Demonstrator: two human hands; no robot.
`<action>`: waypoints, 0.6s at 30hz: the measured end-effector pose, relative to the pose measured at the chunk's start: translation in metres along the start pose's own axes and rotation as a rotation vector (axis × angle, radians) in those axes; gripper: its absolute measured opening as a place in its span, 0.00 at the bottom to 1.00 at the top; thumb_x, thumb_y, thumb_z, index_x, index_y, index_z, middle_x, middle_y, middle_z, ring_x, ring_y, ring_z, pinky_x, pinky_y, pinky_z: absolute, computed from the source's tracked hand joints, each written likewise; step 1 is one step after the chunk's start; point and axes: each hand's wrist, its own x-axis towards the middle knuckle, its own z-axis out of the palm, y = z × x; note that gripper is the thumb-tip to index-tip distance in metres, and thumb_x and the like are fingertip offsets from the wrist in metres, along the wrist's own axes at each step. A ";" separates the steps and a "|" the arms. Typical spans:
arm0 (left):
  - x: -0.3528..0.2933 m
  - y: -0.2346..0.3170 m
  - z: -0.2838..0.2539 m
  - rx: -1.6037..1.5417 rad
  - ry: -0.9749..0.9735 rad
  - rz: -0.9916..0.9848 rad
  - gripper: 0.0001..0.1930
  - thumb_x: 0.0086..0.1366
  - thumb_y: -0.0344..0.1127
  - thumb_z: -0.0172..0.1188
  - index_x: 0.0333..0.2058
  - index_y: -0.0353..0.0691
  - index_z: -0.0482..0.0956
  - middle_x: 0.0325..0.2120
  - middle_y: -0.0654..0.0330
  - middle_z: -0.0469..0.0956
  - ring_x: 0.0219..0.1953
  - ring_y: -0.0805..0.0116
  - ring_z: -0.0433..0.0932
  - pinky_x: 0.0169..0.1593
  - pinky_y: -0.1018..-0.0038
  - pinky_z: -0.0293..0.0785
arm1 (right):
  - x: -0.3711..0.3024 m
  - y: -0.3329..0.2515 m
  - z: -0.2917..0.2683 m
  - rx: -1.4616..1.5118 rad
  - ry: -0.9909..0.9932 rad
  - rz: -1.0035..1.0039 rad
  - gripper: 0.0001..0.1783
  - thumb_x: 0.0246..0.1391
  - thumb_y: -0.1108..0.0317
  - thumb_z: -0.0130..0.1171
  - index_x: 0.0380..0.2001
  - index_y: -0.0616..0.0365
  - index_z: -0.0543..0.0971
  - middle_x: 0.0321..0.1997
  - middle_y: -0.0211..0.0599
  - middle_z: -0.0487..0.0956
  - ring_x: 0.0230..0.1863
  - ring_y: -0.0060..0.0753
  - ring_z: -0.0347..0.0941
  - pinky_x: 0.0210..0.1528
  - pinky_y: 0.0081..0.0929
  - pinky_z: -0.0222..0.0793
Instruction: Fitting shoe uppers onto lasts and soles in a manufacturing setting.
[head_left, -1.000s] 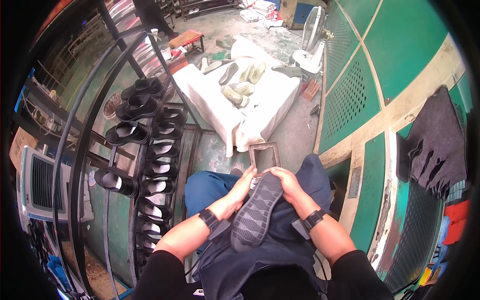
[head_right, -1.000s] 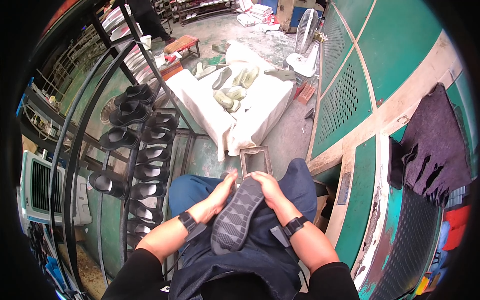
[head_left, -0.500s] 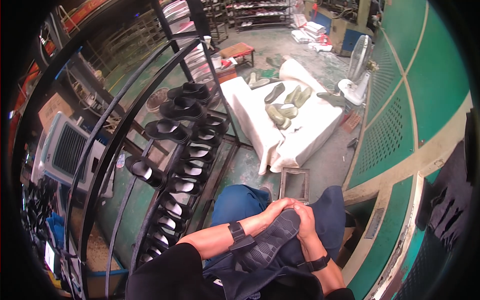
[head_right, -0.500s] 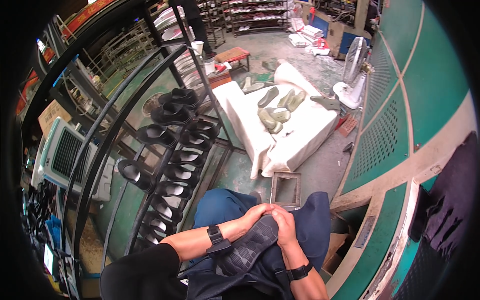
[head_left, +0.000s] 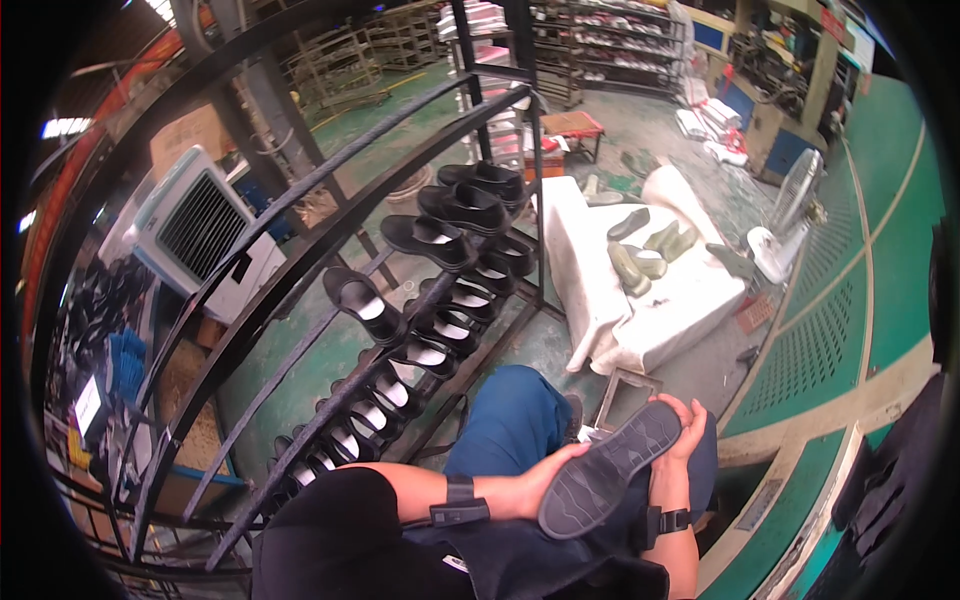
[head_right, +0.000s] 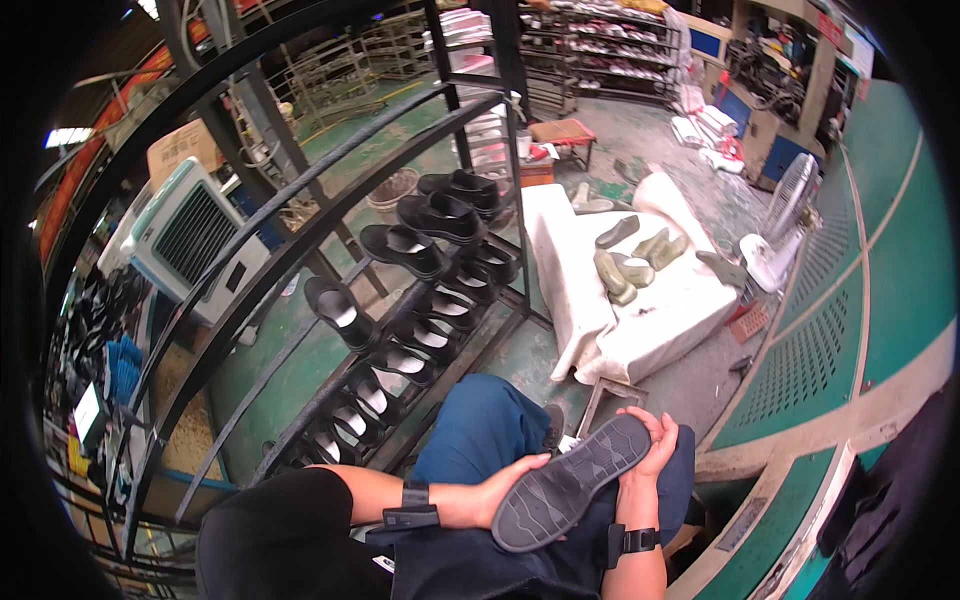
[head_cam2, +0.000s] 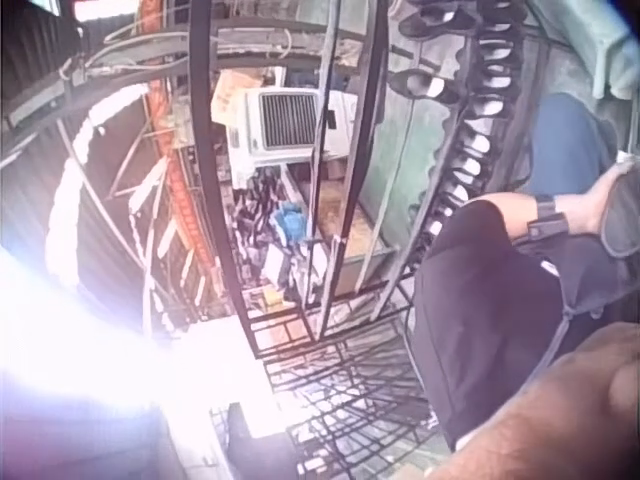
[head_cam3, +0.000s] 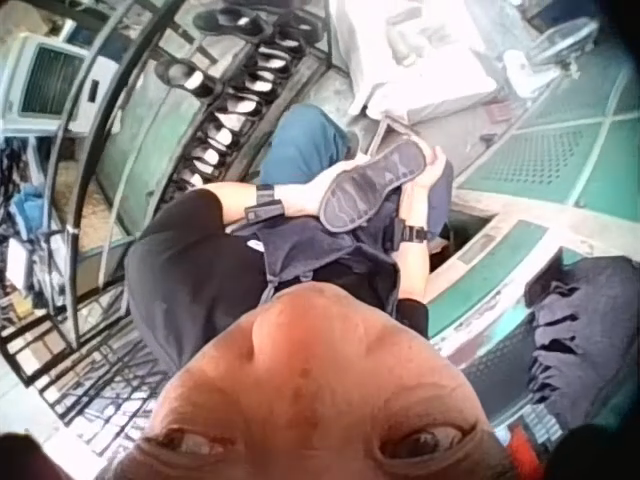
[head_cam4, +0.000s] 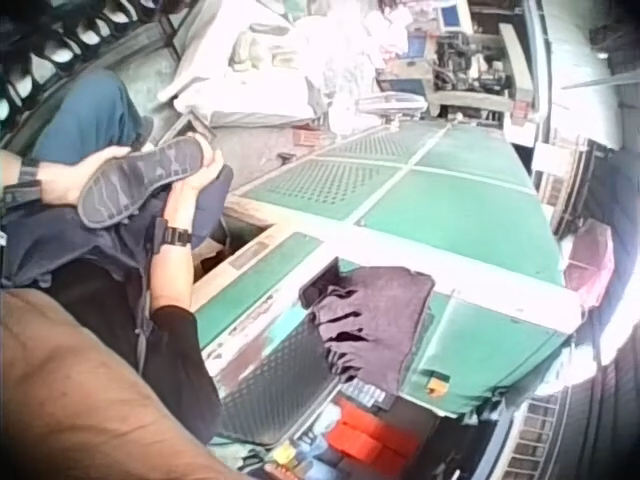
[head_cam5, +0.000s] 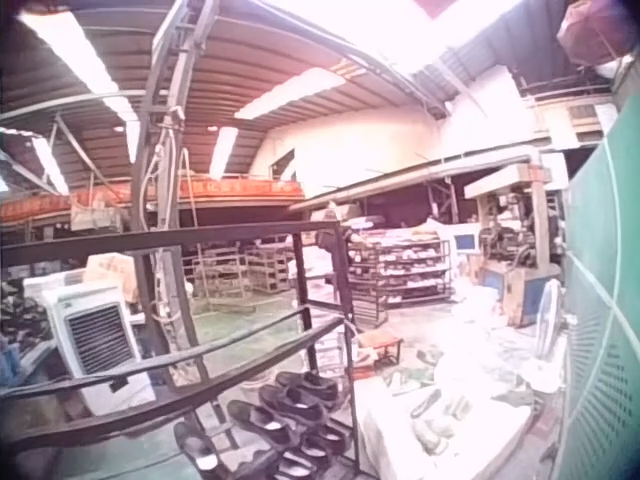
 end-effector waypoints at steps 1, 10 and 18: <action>-0.002 -0.010 0.004 -0.038 0.099 0.078 0.32 0.69 0.60 0.54 0.58 0.38 0.75 0.50 0.45 0.81 0.50 0.48 0.82 0.59 0.44 0.74 | 0.000 0.005 0.001 0.039 0.091 0.026 0.34 0.62 0.47 0.40 0.36 0.71 0.83 0.38 0.52 0.85 0.39 0.44 0.81 0.46 0.36 0.78; -0.028 -0.030 0.027 -0.036 0.214 0.123 0.33 0.68 0.62 0.51 0.58 0.39 0.76 0.53 0.50 0.81 0.53 0.54 0.81 0.59 0.59 0.76 | -0.013 0.013 0.047 -0.131 0.302 0.111 0.28 0.57 0.48 0.49 0.34 0.66 0.82 0.40 0.51 0.85 0.42 0.44 0.79 0.52 0.36 0.74; -0.047 -0.017 0.061 0.177 0.242 0.118 0.36 0.64 0.56 0.53 0.63 0.33 0.69 0.56 0.44 0.77 0.53 0.49 0.80 0.59 0.52 0.76 | -0.008 -0.001 0.027 -0.137 0.152 -0.244 0.22 0.64 0.56 0.47 0.38 0.65 0.82 0.40 0.43 0.85 0.38 0.36 0.81 0.46 0.31 0.78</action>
